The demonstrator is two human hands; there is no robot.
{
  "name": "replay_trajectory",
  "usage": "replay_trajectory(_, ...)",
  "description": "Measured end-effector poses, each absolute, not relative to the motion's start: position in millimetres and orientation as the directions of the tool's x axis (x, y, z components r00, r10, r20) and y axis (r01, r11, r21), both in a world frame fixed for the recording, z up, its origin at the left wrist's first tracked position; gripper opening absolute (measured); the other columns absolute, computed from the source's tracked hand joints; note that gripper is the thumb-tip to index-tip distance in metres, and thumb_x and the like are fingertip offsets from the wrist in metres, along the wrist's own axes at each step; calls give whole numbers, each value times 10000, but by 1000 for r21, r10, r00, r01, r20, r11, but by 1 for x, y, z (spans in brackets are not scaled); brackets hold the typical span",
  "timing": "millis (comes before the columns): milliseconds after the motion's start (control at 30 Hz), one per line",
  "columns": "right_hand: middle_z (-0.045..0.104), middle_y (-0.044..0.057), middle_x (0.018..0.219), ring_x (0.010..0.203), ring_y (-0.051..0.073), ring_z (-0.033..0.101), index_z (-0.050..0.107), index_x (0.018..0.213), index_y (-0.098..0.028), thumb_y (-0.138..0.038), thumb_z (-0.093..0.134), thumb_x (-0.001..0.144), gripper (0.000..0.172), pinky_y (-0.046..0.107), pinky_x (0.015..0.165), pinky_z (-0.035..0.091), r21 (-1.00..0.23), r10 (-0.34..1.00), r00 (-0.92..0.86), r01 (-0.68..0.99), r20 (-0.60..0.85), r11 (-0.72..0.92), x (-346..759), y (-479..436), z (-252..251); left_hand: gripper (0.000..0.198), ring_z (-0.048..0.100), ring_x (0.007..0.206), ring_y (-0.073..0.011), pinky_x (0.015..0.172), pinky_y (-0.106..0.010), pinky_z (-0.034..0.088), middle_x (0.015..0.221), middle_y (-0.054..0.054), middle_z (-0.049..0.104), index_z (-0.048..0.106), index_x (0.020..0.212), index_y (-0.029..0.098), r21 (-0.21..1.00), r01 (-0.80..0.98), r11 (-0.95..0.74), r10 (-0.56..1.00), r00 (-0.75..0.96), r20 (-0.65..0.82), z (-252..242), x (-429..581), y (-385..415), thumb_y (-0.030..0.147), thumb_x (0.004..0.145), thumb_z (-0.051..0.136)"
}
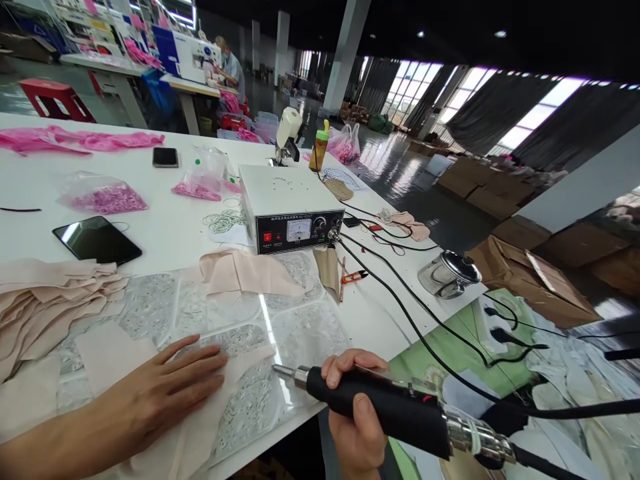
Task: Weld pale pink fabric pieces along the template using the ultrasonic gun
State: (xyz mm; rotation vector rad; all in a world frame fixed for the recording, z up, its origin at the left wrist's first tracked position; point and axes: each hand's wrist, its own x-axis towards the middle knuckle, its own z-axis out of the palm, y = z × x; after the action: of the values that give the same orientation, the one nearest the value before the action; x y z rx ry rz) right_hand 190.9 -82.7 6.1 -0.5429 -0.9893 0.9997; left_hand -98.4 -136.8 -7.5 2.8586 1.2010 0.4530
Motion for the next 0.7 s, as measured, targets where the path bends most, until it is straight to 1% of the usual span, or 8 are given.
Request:
replay_trajectory(133, 597, -11, 802, 618, 136, 560, 645, 1002, -242, -357, 611, 842, 200, 359, 627, 516, -782, 886, 158, -420, 436, 460, 180, -82, -1, 461, 410, 1425, -214, 1239, -439, 221, 1478, -23, 531, 571, 1376, 265, 102, 716, -690, 715, 653, 249, -5, -104, -141, 88, 974, 428)
replay_trajectory(200, 594, -14, 811, 645, 141, 569, 637, 1001, -250, -353, 617, 838, 193, 374, 658, 522, -782, 876, 202, -393, 439, 483, 178, -78, -4, 413, 433, 1409, -197, 1244, -421, 208, 1471, -12, 539, 573, 1373, 281, 85, 724, -685, 718, 650, 249, -2, -104, -141, 145, 1011, 428)
replay_trajectory(267, 604, -14, 821, 660, 143, 573, 640, 996, -249, -336, 621, 823, 194, 385, 692, 521, -781, 861, 272, -366, 429, 506, 180, -73, -5, 367, 456, 1390, -178, 1255, -407, 164, 1447, -7, 564, 582, 1362, 276, 83, 712, -697, 707, 663, 247, 2, -101, -137, 196, 1037, 433)
replay_trajectory(333, 611, -12, 812, 648, 142, 566, 648, 979, -239, -331, 617, 799, 205, 382, 694, 511, -781, 853, 330, -360, 405, 510, 184, -70, -4, 357, 473, 1377, -170, 1258, -398, 141, 1425, -17, 585, 586, 1357, 247, 105, 687, -719, 687, 678, 262, 6, -97, -130, 188, 1047, 418)
replay_trajectory(433, 600, -8, 772, 595, 141, 539, 659, 955, -220, -351, 596, 770, 236, 363, 637, 485, -785, 853, 359, -363, 380, 502, 191, -70, -1, 406, 473, 1381, -196, 1240, -408, 216, 1412, -54, 594, 555, 1385, 194, 154, 618, -771, 635, 723, 272, 9, -88, -116, 103, 1025, 392)
replay_trajectory(533, 592, -5, 760, 572, 136, 529, 660, 942, -207, -352, 584, 763, 243, 348, 605, 473, -786, 858, 339, -367, 385, 497, 194, -73, 1, 459, 454, 1394, -251, 1206, -437, 306, 1441, -87, 558, 500, 1430, 146, 188, 553, -812, 583, 778, 232, 8, -80, -101, 60, 987, 416)
replay_trajectory(600, 591, -6, 761, 577, 135, 538, 656, 936, -204, -349, 590, 760, 237, 340, 599, 475, -786, 864, 320, -375, 388, 492, 192, -74, 1, 487, 427, 1410, -265, 1200, -445, 318, 1467, -91, 526, 482, 1442, 143, 217, 533, -818, 573, 789, 222, 4, -78, -95, 42, 969, 434)
replay_trajectory(700, 585, -6, 764, 583, 137, 544, 650, 927, -206, -352, 596, 760, 228, 334, 591, 477, -790, 870, 307, -377, 385, 483, 189, -75, 2, 531, 394, 1428, -253, 1209, -436, 306, 1478, -80, 514, 459, 1462, 173, 255, 517, -817, 570, 790, 224, -1, -79, -92, 23, 952, 459)
